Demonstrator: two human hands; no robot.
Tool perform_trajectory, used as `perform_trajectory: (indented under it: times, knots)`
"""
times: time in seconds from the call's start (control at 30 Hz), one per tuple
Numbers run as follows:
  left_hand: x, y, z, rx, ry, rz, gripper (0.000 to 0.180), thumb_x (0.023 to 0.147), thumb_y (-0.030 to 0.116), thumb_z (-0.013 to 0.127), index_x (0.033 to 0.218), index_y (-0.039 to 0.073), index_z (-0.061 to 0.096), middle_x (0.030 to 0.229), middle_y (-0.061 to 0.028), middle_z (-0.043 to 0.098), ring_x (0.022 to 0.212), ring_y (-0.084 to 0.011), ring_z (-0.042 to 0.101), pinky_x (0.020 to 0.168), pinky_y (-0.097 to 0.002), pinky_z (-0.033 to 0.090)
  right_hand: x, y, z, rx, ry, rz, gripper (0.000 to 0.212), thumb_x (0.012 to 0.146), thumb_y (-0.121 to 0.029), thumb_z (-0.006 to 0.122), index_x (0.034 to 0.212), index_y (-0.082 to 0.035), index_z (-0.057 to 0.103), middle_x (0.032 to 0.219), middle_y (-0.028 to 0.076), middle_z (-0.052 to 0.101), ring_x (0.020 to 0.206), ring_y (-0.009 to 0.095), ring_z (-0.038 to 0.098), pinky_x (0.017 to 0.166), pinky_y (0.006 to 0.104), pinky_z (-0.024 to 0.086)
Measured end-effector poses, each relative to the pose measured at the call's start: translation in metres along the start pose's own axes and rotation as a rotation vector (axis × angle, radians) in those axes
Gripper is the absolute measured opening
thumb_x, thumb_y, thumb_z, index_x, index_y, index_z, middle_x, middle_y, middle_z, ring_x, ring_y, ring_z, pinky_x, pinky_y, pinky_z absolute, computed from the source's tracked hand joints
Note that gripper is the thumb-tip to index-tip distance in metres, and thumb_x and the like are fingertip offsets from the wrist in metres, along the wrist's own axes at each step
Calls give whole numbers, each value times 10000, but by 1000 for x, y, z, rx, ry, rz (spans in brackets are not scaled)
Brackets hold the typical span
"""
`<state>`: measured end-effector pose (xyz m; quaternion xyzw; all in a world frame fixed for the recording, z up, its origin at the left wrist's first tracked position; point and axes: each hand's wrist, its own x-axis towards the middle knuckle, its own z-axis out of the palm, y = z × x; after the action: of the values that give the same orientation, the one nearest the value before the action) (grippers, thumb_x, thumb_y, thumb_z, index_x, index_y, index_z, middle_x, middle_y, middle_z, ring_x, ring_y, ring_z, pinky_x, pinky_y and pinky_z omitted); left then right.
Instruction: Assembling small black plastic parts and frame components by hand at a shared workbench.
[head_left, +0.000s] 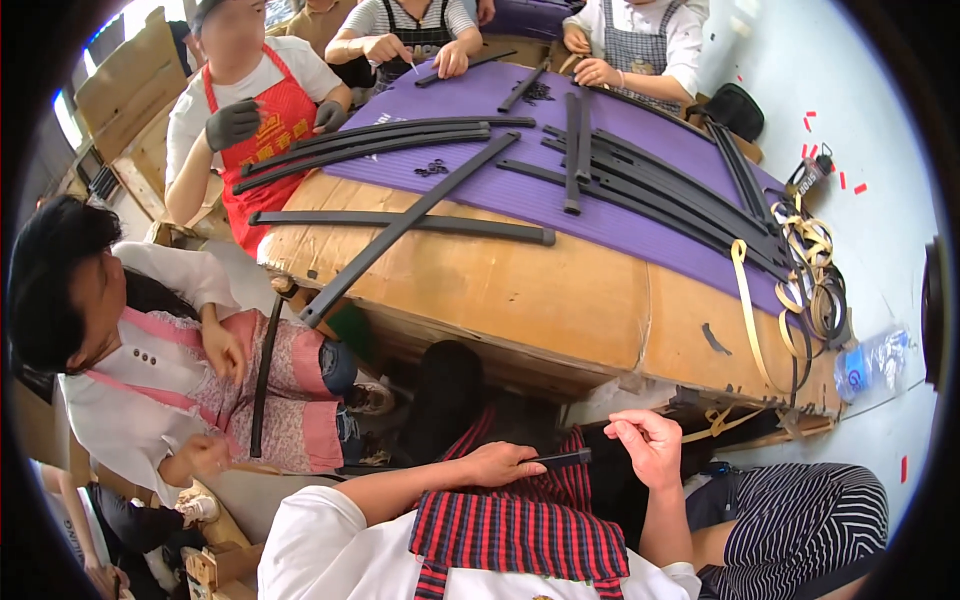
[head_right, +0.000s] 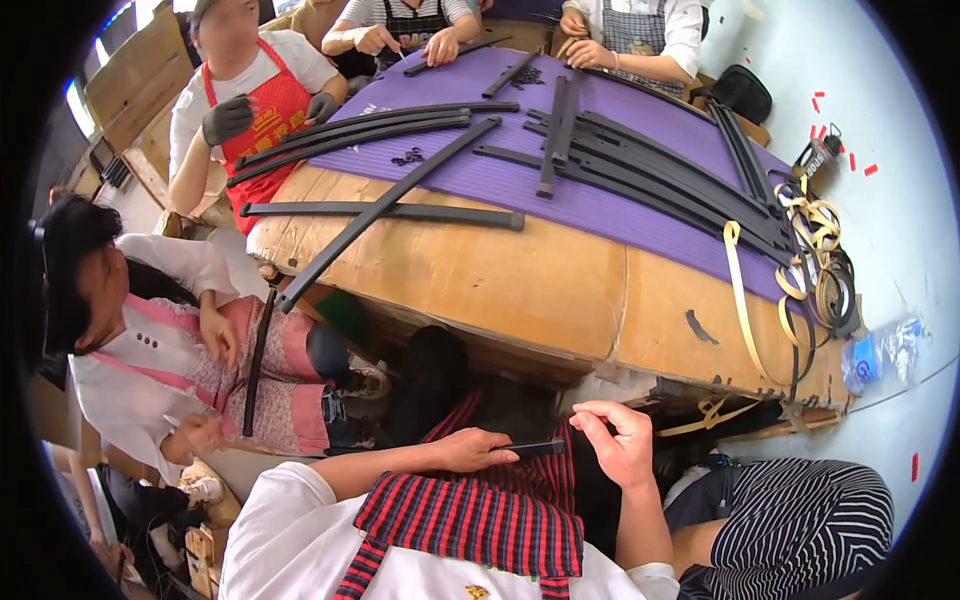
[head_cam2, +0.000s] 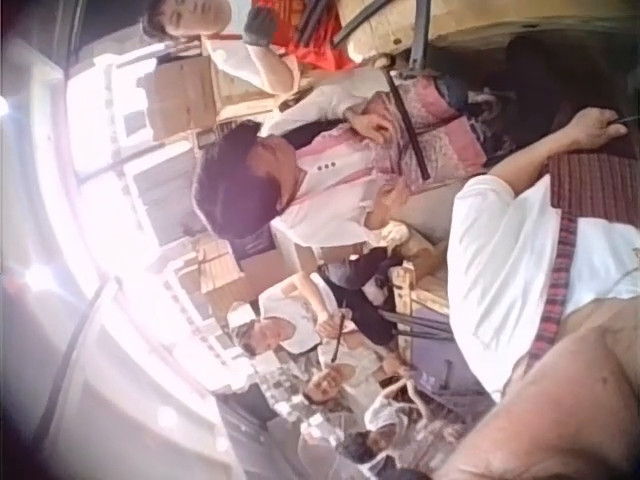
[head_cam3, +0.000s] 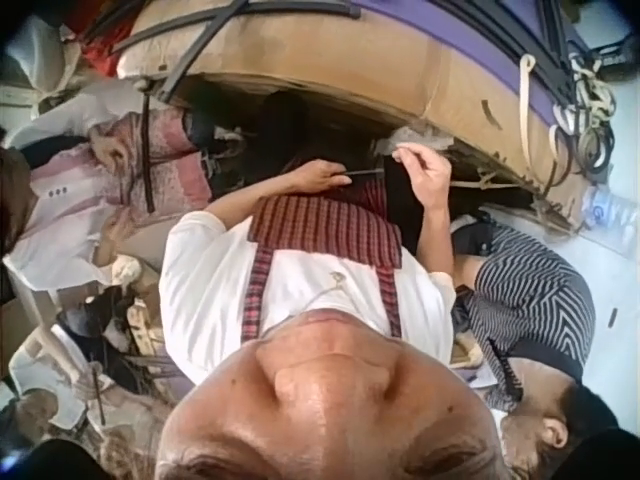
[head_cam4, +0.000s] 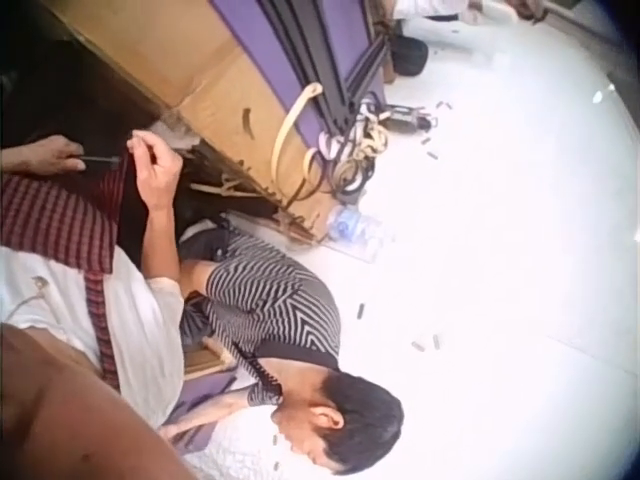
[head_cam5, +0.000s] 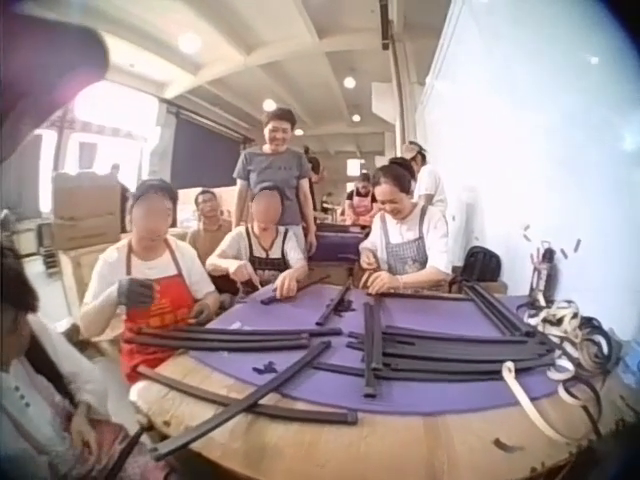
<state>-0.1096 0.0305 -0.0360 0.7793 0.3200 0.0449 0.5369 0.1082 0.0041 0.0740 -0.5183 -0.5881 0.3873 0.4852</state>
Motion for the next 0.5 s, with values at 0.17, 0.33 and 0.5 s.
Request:
perform_trajectory:
  times: [0.17,0.33,0.5]
  knots:
    - [10,-38,14,-13,49,-78,458,851,467,417,941,44,568,820,-201,587,824,-362,559,716,-416,434,80,-39,29,-277,-345,-131,81,769,-38,574,815,22,604,730,85,624,678,130,601,616,238,471]
    - [18,-39,22,15,5,-77,448,850,453,426,982,54,581,889,-201,589,859,-359,557,754,-411,435,207,-70,78,-396,-357,-311,105,771,-83,577,802,17,594,698,18,584,634,54,490,581,214,419]
    - [21,-48,21,-50,-12,-109,456,850,459,410,932,42,576,893,-202,588,881,-366,547,766,-431,427,312,-57,156,-612,-292,-526,164,686,-183,595,746,-31,606,692,138,600,676,278,588,608,346,452]
